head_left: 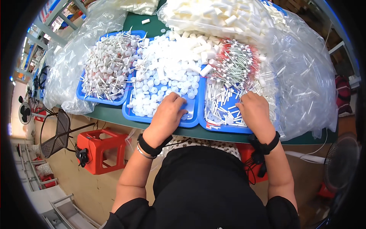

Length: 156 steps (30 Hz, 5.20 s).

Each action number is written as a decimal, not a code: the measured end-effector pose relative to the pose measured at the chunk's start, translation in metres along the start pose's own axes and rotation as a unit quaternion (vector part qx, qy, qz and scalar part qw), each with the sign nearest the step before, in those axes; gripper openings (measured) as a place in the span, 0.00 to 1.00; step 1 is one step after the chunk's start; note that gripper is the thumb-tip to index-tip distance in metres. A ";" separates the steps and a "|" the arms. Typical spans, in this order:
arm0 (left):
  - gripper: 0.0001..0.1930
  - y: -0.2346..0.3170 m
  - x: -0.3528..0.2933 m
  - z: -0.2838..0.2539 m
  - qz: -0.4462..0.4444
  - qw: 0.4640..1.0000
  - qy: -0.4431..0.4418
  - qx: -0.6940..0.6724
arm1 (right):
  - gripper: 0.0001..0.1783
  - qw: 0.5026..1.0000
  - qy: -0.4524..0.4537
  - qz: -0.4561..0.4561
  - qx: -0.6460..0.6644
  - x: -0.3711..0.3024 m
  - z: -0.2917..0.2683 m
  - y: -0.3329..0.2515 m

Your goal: The person repeatedly picks up small white plastic caps and clear plastic tubes from blue trays on a green table. They insert the tubes into the caps by hand and place the assembled units into a separate tray. The process is continuous and repetitive throughout the clip.

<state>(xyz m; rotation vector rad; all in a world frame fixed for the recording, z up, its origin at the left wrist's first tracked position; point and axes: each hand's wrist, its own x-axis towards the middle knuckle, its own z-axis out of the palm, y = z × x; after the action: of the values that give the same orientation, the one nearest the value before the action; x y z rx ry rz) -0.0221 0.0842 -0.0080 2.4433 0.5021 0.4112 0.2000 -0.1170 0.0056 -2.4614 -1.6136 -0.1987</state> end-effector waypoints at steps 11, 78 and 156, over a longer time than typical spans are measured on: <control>0.05 0.000 -0.004 -0.002 0.033 0.990 -0.026 0.135 | 0.06 0.898 -0.064 0.226 0.373 -0.009 -0.016 0.009; 0.15 0.064 -0.015 0.055 -0.305 0.531 -0.072 -0.787 | 0.15 0.958 0.158 -0.154 0.181 -0.021 -0.026 -0.061; 0.16 -0.032 0.001 -0.052 -0.179 0.871 0.134 -0.437 | 0.08 0.972 0.007 -0.013 0.234 0.014 -0.026 -0.001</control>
<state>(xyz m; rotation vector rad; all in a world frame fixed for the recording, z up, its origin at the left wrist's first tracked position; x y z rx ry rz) -0.0499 0.1344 0.0129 1.3889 0.6831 0.6474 0.2043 -0.1106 0.0339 -2.0741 -1.4796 0.1461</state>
